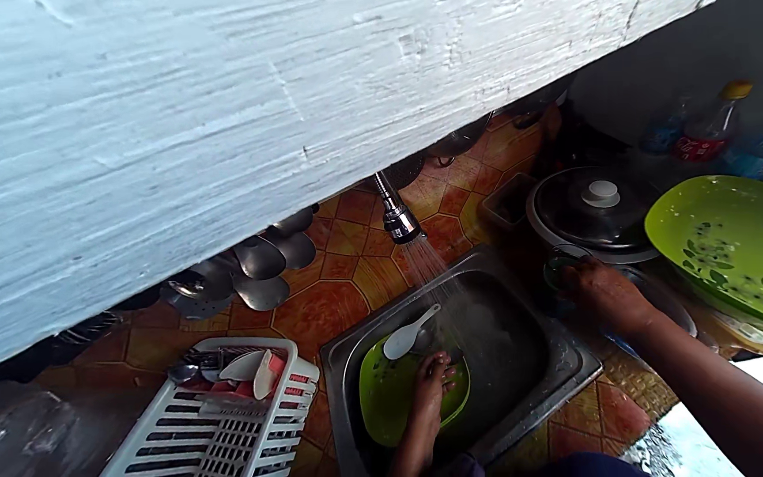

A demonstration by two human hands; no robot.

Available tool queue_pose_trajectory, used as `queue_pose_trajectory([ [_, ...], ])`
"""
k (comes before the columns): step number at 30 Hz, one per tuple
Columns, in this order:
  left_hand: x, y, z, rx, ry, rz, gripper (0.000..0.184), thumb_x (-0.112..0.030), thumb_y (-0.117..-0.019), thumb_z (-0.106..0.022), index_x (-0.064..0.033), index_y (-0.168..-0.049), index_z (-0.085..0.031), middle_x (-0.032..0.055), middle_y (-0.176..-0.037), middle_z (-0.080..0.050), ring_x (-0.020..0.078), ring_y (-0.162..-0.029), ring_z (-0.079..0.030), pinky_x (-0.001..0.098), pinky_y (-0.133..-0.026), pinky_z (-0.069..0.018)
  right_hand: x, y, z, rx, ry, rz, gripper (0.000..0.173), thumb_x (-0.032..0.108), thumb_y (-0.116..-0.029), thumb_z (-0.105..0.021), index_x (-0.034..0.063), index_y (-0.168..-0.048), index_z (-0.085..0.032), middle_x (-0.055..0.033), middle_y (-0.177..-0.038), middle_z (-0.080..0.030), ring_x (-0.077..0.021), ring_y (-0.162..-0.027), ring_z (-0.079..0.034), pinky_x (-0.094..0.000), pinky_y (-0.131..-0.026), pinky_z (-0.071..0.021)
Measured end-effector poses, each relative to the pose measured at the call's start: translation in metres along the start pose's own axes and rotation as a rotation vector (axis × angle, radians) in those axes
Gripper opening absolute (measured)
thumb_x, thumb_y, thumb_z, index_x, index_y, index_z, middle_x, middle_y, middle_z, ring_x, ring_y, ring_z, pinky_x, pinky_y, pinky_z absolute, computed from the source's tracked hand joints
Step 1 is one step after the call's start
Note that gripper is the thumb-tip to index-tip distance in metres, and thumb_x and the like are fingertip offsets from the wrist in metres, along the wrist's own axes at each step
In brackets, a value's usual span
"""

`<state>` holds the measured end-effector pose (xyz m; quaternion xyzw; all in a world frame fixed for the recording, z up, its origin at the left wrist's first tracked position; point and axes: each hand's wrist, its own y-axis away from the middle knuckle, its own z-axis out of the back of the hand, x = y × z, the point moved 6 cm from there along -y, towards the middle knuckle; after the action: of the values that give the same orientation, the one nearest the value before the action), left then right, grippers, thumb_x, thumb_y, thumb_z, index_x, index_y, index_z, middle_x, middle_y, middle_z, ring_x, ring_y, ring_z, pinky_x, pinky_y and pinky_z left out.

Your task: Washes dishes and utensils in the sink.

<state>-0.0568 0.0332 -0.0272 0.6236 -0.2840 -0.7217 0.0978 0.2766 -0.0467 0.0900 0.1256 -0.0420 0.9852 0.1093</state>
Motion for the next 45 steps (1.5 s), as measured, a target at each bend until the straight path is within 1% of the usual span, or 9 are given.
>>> queue_pose_trajectory([
  [5, 0.002, -0.001, 0.003, 0.013, -0.027, 0.008, 0.029, -0.012, -0.1088, -0.047, 0.0046, -0.130, -0.057, 0.0199, -0.124, -0.062, 0.0243, -0.098, -0.067, 0.0383, -0.081, -0.0576, 0.006, 0.009, 0.015, -0.038, 0.123, -0.030, 0.034, 0.018, -0.0845, -0.084, -0.0049, -0.107, -0.071, -0.0254, -0.102, -0.071, -0.0486, -0.110, -0.064, -0.0694, -0.109, -0.0358],
  [9, 0.001, -0.005, -0.009, 0.066, -0.060, 0.025, 0.030, -0.013, -0.1089, -0.048, 0.0042, -0.132, -0.056, 0.0206, -0.127, -0.060, 0.0253, -0.101, -0.067, 0.0395, -0.084, -0.0575, 0.049, 0.014, 0.035, -0.447, -0.011, 0.097, 0.036, 0.026, -0.0881, -0.078, -0.0022, -0.109, -0.072, -0.0256, -0.106, -0.070, -0.0485, -0.106, -0.065, -0.0624, -0.096, -0.0502],
  [15, -0.009, -0.007, -0.034, 0.147, -0.109, 0.036, 0.032, -0.015, -0.1097, -0.046, 0.0040, -0.134, -0.055, 0.0201, -0.129, -0.060, 0.0236, -0.102, -0.067, 0.0378, -0.086, -0.0572, 0.102, -0.037, -0.089, 0.372, -0.347, -0.018, 0.047, 0.024, -0.0976, -0.069, 0.0056, -0.139, -0.060, -0.0230, -0.136, -0.061, -0.0418, -0.133, -0.053, -0.0571, -0.108, -0.0457],
  [21, -0.009, -0.012, -0.006, 0.085, -0.310, -0.090, 0.035, -0.015, -0.1079, -0.050, 0.0039, -0.137, -0.055, 0.0233, -0.137, -0.057, 0.0293, -0.117, -0.064, 0.0442, -0.098, -0.0538, 0.083, -0.067, -0.176, 0.447, -0.436, -0.268, 0.055, 0.025, -0.0977, -0.068, 0.0074, -0.148, -0.053, -0.0256, -0.144, -0.056, -0.0432, -0.136, -0.052, -0.0587, -0.111, -0.0428],
  [25, -0.023, -0.028, 0.045, -0.134, -0.642, -0.157, 0.040, -0.015, -0.1047, -0.054, 0.0039, -0.140, -0.055, 0.0253, -0.142, -0.056, 0.0352, -0.130, -0.057, 0.0476, -0.110, -0.0459, 0.091, -0.071, -0.175, 0.399, -0.677, -0.327, 0.026, 0.011, -0.1044, -0.054, -0.0045, -0.119, -0.068, -0.0258, -0.115, -0.069, -0.0377, -0.107, -0.068, -0.0535, -0.098, -0.0507],
  [28, -0.033, -0.040, 0.081, -0.320, -0.840, -0.139, 0.043, -0.018, -0.1025, -0.057, 0.0004, -0.142, -0.055, 0.0253, -0.145, -0.053, 0.0378, -0.137, -0.051, 0.0507, -0.115, -0.0403, 0.096, -0.069, -0.185, 0.456, -0.963, -0.429, 0.026, 0.013, -0.1077, -0.051, -0.0032, -0.124, -0.064, -0.0197, -0.113, -0.069, -0.0269, -0.091, -0.071, -0.0434, -0.083, -0.0588],
  [32, -0.031, -0.043, 0.117, -0.527, -1.115, 0.029, 0.052, -0.023, -0.0989, -0.061, -0.0025, -0.146, -0.053, 0.0219, -0.150, -0.050, 0.0378, -0.142, -0.044, 0.0503, -0.117, -0.0363, 0.104, -0.063, -0.183, 0.513, -0.913, -0.352, 0.030, 0.021, -0.1087, -0.051, -0.0007, -0.122, -0.066, -0.0177, -0.109, -0.070, -0.0255, -0.091, -0.070, -0.0437, -0.084, -0.0578],
  [40, -0.029, -0.023, 0.123, -0.475, -1.185, 0.362, 0.041, -0.012, -0.0962, -0.061, 0.0032, -0.135, -0.059, 0.0232, -0.138, -0.059, 0.0346, -0.129, -0.059, 0.0488, -0.104, -0.0509, 0.126, -0.020, -0.222, 0.745, -0.825, -0.386, 0.046, 0.037, -0.0968, -0.073, 0.0016, -0.124, -0.061, -0.0135, -0.089, -0.067, -0.0206, -0.064, -0.065, -0.0364, -0.061, -0.0571],
  [45, -0.013, -0.016, 0.120, -0.412, -1.061, 0.357, 0.035, -0.017, -0.0967, -0.064, 0.0004, -0.127, -0.065, 0.0213, -0.132, -0.064, 0.0331, -0.126, -0.061, 0.0497, -0.105, -0.0501, 0.123, -0.019, -0.209, 0.701, -0.481, -0.267, 0.043, 0.022, -0.0958, -0.070, -0.0038, -0.130, -0.063, -0.0276, -0.133, -0.061, -0.0409, -0.125, -0.059, -0.0559, -0.107, -0.0459],
])
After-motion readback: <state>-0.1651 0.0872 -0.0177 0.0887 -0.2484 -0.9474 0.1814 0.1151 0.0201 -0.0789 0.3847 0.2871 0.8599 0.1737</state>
